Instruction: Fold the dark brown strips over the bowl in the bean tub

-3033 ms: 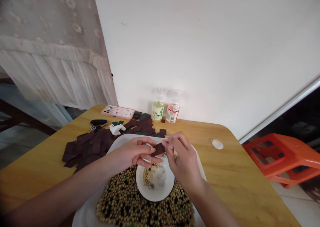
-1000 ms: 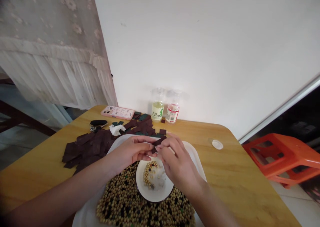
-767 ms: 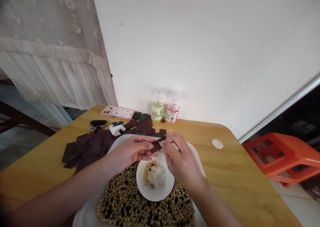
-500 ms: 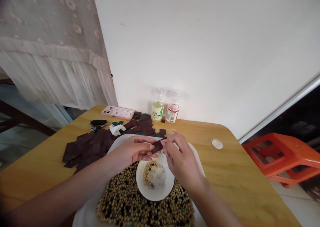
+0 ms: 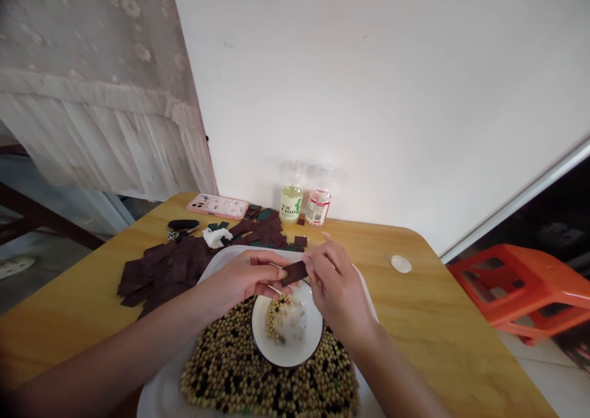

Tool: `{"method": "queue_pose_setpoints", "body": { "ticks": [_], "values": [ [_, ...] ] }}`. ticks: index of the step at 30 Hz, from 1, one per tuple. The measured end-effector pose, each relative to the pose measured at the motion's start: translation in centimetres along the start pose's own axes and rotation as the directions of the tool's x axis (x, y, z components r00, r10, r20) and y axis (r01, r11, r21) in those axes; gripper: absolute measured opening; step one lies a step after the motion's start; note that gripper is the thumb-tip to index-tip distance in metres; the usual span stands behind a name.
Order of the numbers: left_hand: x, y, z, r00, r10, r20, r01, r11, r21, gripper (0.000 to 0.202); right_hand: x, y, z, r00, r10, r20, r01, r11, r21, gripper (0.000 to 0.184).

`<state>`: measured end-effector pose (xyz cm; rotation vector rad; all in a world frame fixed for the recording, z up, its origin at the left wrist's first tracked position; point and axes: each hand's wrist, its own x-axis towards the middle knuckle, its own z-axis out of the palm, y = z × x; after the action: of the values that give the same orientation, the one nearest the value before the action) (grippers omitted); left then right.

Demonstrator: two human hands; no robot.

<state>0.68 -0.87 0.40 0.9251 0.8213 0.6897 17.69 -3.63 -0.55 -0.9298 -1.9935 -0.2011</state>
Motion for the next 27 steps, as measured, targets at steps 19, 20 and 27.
{"method": "queue_pose_setpoints", "body": {
  "ticks": [19,20,27],
  "values": [
    [-0.10,-0.07,0.04,0.998,0.051,0.036,-0.055,0.994,0.099,0.018,0.11,-0.22,0.11,0.999,-0.020,-0.029,0.021,0.999,0.047,0.025],
    [-0.11,-0.04,0.04,0.998,0.054,0.038,-0.057,0.994,0.091,0.018,0.06,-0.22,0.13,0.999,-0.038,-0.016,0.039,0.998,0.051,0.024],
    [-0.18,-0.02,0.11,0.999,0.049,0.010,-0.049,0.995,0.086,0.017,-0.09,-0.16,-0.01,0.999,-0.031,-0.020,0.031,0.999,0.011,0.023]
  ]
}}
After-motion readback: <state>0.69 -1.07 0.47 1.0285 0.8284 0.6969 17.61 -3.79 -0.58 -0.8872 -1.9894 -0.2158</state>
